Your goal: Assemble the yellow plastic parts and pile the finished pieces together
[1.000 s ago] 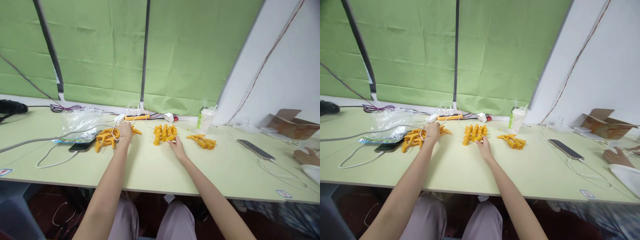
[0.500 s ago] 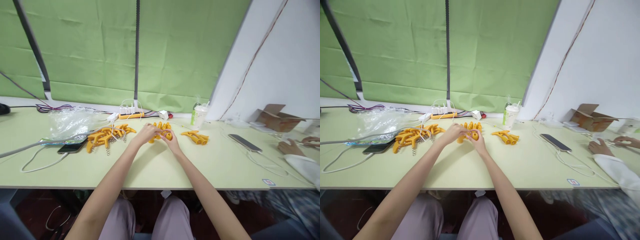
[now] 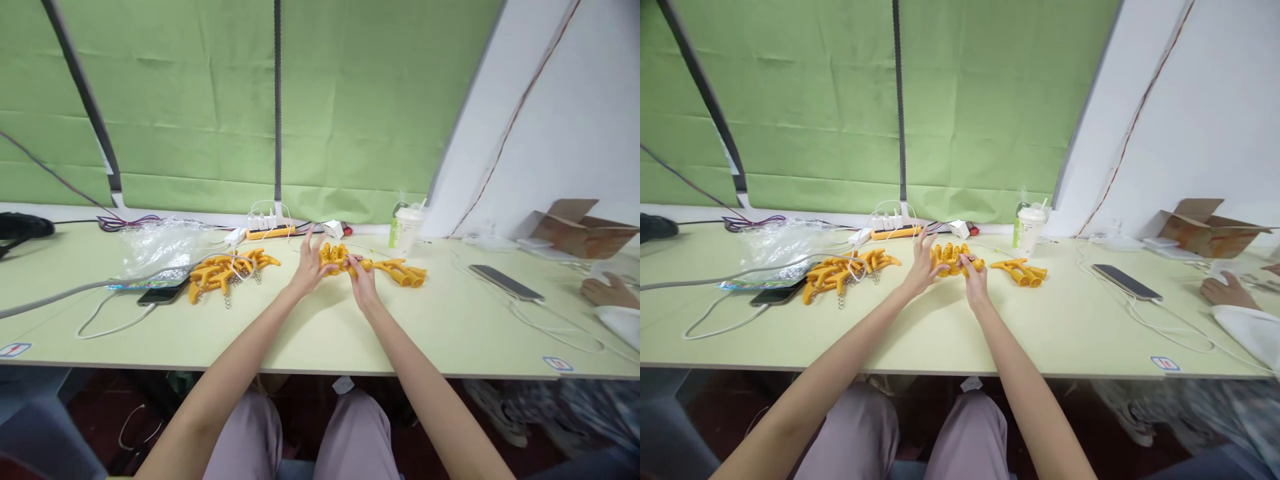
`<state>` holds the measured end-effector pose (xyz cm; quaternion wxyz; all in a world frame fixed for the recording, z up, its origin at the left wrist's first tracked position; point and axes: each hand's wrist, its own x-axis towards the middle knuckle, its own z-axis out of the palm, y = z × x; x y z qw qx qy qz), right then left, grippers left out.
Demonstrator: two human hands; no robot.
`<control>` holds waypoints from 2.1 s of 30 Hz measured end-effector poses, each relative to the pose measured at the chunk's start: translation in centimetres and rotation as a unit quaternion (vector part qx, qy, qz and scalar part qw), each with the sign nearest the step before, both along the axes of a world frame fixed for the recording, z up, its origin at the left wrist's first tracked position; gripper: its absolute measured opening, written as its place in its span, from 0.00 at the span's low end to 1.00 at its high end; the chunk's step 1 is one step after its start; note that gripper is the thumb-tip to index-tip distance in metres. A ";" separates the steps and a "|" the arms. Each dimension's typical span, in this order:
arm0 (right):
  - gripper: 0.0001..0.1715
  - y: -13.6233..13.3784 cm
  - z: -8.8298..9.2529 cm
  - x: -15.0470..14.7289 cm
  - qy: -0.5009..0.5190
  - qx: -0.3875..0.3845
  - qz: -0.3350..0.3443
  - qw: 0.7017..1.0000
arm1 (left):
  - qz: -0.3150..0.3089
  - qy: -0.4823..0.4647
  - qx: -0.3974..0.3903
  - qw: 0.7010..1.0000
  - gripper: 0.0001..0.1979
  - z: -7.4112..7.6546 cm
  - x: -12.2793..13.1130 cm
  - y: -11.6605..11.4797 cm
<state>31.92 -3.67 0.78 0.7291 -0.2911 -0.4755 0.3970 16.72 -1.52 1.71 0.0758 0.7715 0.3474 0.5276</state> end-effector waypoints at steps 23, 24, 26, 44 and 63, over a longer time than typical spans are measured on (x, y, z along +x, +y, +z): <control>0.12 2.2 -0.8 1.3 -0.493 0.010 -0.172 0.853 | 0.092 -0.190 -0.251 0.945 0.23 0.4 -7.4 2.6; 0.12 2.3 -0.7 1.3 -0.485 0.017 -0.170 0.858 | 0.097 -0.176 -0.245 0.948 0.23 0.4 -7.2 2.5; 0.12 2.5 -0.7 1.3 -0.454 0.042 -0.170 0.874 | 0.103 -0.159 -0.238 0.953 0.22 0.4 -7.0 2.5; 0.26 2.7 -0.4 0.5 -0.283 0.005 -0.082 0.956 | 0.012 -0.175 -0.233 0.957 0.22 -0.6 -5.5 2.7; 0.27 3.6 -0.4 1.9 -0.266 -0.098 0.025 0.959 | -0.061 -0.180 -0.183 0.964 0.24 0.4 -6.4 2.1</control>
